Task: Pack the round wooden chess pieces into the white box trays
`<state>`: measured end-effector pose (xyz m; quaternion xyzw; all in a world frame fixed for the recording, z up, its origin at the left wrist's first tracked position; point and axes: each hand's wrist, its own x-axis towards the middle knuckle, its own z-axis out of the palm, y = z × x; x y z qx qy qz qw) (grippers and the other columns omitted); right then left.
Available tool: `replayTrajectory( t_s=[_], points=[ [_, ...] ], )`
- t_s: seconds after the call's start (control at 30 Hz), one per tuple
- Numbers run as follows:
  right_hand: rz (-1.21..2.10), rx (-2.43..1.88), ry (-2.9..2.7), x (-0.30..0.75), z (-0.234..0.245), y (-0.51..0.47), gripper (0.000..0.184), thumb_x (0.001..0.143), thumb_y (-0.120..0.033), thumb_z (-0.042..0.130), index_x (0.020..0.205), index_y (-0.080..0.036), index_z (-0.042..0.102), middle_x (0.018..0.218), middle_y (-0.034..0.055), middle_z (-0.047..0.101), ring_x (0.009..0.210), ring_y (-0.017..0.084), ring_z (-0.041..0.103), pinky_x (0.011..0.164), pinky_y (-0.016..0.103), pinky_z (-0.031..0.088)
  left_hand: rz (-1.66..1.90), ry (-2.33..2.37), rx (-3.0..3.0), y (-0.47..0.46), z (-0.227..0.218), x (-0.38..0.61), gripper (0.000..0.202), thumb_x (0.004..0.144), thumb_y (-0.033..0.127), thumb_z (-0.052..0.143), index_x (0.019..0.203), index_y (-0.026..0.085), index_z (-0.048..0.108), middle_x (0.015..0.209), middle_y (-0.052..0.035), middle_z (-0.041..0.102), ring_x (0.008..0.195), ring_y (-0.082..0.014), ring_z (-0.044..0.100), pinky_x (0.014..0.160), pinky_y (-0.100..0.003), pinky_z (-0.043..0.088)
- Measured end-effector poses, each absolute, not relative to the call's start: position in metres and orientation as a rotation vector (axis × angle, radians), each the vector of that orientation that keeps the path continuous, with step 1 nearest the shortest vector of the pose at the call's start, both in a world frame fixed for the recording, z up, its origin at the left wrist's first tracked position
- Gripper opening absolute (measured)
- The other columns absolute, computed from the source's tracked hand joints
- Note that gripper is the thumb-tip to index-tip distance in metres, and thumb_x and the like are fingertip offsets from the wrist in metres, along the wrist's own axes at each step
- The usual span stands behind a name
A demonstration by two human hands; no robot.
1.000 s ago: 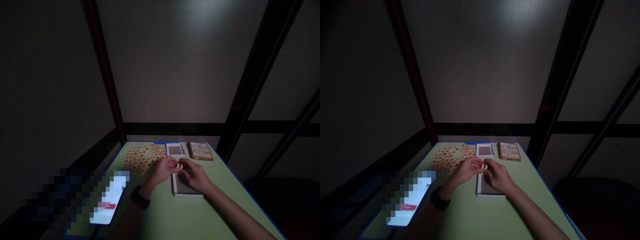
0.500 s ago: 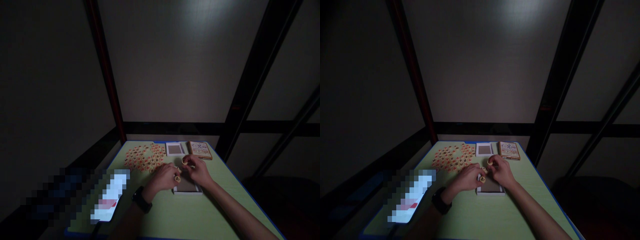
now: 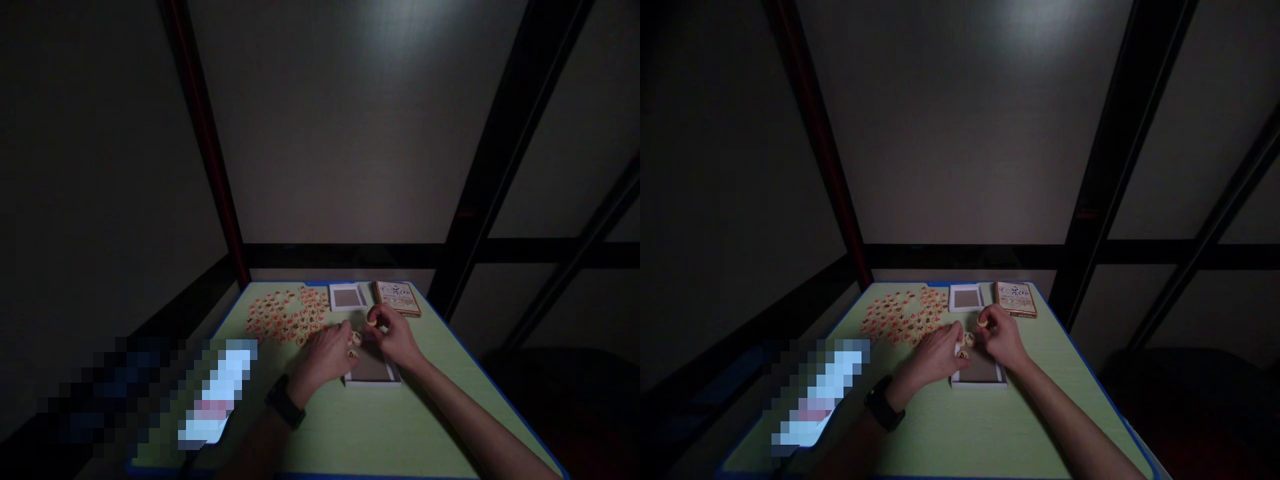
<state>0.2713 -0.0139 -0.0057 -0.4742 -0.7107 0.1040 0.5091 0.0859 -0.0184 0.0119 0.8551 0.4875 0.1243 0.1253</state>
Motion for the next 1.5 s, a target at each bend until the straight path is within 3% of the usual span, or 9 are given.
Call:
replayTrajectory(
  t_s=[0.43, 0.57, 0.73, 0.93, 1.13, 1.5],
  points=[
    [0.257, -1.174, -1.779, 0.269, -0.003, -0.017, 0.011, 0.070, -0.014, 0.059, 0.074, -0.021, 0.051, 0.076, 0.0010, 0.059, 0.067, 0.016, 0.052, 0.061, 0.027, 0.040, 0.498, 1.387, 2.430, -0.014, 0.006, 0.082, 0.030, 0.071, 0.021, 0.063, 0.094, 0.022, 0.043, 0.111, -0.0061, 0.050, 0.100, -0.0213, 0.053, 0.085, -0.032, 0.044],
    [0.310, -1.201, -1.903, 0.266, 0.000, -0.023, 0.010, 0.074, -0.018, 0.064, 0.077, -0.020, 0.054, 0.073, -0.0001, 0.060, 0.065, 0.015, 0.053, 0.061, 0.026, 0.040, 0.539, 1.360, 2.364, -0.012, 0.014, 0.079, 0.029, 0.067, 0.019, 0.062, 0.088, 0.022, 0.042, 0.105, -0.0045, 0.052, 0.098, -0.0201, 0.051, 0.085, -0.031, 0.043],
    [0.169, -1.151, -2.141, 0.260, 0.001, -0.031, 0.014, 0.076, -0.023, 0.072, 0.080, -0.021, 0.059, 0.075, 0.0023, 0.061, 0.076, 0.020, 0.055, 0.066, 0.029, 0.041, 0.531, 1.403, 2.164, -0.008, 0.032, 0.070, 0.019, 0.073, 0.021, 0.055, 0.085, 0.022, 0.041, 0.098, -0.0012, 0.055, 0.093, -0.0167, 0.051, 0.079, -0.027, 0.041],
    [0.019, -1.021, -2.329, 0.253, -0.005, -0.031, 0.018, 0.084, -0.035, 0.067, 0.079, -0.020, 0.058, 0.077, 0.0064, 0.064, 0.081, 0.023, 0.055, 0.070, 0.032, 0.042, 0.580, 1.501, 2.065, 0.005, 0.023, 0.066, 0.012, 0.079, 0.011, 0.039, 0.079, 0.022, 0.042, 0.089, -0.0001, 0.057, 0.088, -0.0139, 0.052, 0.078, -0.025, 0.040],
    [-0.035, -1.023, -2.354, 0.251, -0.007, -0.030, 0.026, 0.090, -0.044, 0.057, 0.081, -0.019, 0.060, 0.079, 0.0079, 0.063, 0.080, 0.023, 0.055, 0.068, 0.032, 0.042, 0.557, 1.485, 2.187, 0.005, 0.012, 0.074, 0.013, 0.080, 0.009, 0.041, 0.076, 0.021, 0.045, 0.086, -0.0016, 0.059, 0.087, -0.0147, 0.053, 0.080, -0.025, 0.040],
    [0.001, -1.101, -2.332, 0.252, -0.012, -0.029, 0.017, 0.088, -0.035, 0.062, 0.079, -0.020, 0.061, 0.075, 0.0060, 0.064, 0.076, 0.022, 0.057, 0.065, 0.031, 0.043, 0.469, 1.492, 2.242, 0.005, 0.005, 0.076, 0.013, 0.083, 0.011, 0.041, 0.077, 0.021, 0.048, 0.089, -0.0016, 0.062, 0.086, -0.0142, 0.055, 0.078, -0.024, 0.042]
  ],
)
